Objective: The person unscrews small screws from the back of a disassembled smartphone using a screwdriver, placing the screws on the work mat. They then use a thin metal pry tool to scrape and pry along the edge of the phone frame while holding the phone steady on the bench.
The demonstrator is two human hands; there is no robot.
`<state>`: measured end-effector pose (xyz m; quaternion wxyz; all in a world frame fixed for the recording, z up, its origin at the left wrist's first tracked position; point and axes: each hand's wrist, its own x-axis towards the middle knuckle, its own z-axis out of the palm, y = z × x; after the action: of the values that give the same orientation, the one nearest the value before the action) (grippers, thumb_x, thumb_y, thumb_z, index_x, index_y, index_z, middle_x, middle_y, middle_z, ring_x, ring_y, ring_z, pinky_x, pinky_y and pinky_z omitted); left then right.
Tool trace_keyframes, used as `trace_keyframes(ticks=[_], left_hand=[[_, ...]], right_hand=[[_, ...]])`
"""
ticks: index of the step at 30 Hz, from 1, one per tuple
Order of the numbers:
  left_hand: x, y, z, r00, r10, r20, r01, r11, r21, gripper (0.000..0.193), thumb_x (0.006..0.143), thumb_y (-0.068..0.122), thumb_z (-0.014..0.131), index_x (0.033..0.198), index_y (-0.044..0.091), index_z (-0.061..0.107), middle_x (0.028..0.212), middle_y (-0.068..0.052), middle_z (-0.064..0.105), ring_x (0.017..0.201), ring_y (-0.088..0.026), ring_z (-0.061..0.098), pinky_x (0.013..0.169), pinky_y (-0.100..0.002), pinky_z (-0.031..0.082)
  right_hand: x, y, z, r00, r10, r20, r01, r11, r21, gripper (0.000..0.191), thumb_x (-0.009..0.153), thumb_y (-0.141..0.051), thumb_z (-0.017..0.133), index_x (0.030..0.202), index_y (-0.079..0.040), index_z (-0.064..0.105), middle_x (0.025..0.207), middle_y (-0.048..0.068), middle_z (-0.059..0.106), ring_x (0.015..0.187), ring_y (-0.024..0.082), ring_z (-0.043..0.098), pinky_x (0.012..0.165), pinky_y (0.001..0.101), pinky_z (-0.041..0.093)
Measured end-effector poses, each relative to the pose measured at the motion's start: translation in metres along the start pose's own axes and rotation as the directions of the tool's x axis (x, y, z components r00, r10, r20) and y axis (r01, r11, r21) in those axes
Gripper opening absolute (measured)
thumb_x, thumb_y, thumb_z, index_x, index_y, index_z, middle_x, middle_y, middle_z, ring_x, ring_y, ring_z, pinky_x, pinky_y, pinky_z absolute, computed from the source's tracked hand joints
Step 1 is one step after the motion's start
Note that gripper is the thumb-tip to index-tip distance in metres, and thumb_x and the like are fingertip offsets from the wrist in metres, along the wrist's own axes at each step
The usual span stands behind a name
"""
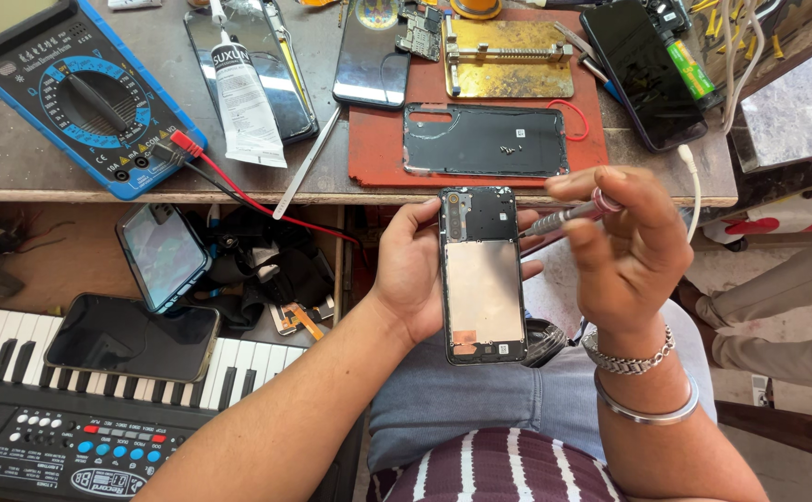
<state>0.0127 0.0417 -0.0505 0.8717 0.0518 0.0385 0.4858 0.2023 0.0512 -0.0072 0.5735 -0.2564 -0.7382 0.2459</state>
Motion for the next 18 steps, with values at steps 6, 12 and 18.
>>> trace_keyframes(ticks=[6,12,18], left_hand=[[0.001,0.0,-0.002,1.0,-0.01,0.017,0.01,1.0,-0.025,0.07,0.103,0.044,0.03,0.142,-0.01,0.051,0.138,-0.028,0.059,0.131,-0.042,0.057,0.115,-0.057,0.045],[0.001,0.001,-0.002,1.0,-0.004,0.0,0.004,1.0,-0.005,0.069,0.103,0.044,0.032,0.142,-0.01,0.051,0.138,-0.028,0.061,0.127,-0.04,0.059,0.113,-0.056,0.046],[0.002,0.002,0.0,0.998,-0.036,-0.053,0.036,0.999,0.003,0.069,0.1,0.044,0.033,0.142,-0.007,0.051,0.137,-0.026,0.06,0.125,-0.039,0.062,0.111,-0.055,0.048]], right_hand=[[0.001,-0.004,-0.003,0.998,0.046,0.043,-0.046,0.999,-0.008,0.044,0.104,0.0,0.07,0.143,-0.007,0.051,0.116,0.014,0.066,0.108,0.021,0.069,0.104,0.0383,0.059],[0.011,-0.006,-0.006,0.99,0.033,0.138,0.004,0.964,-0.265,0.072,0.083,0.001,0.084,0.142,-0.001,0.043,0.113,0.019,0.062,0.105,0.027,0.069,0.093,0.0395,0.058],[0.01,-0.014,-0.009,0.954,0.124,0.273,-0.135,0.991,0.023,0.066,0.098,0.014,0.061,0.15,-0.014,0.033,0.121,0.018,0.065,0.112,0.027,0.071,0.088,0.0352,0.065]])
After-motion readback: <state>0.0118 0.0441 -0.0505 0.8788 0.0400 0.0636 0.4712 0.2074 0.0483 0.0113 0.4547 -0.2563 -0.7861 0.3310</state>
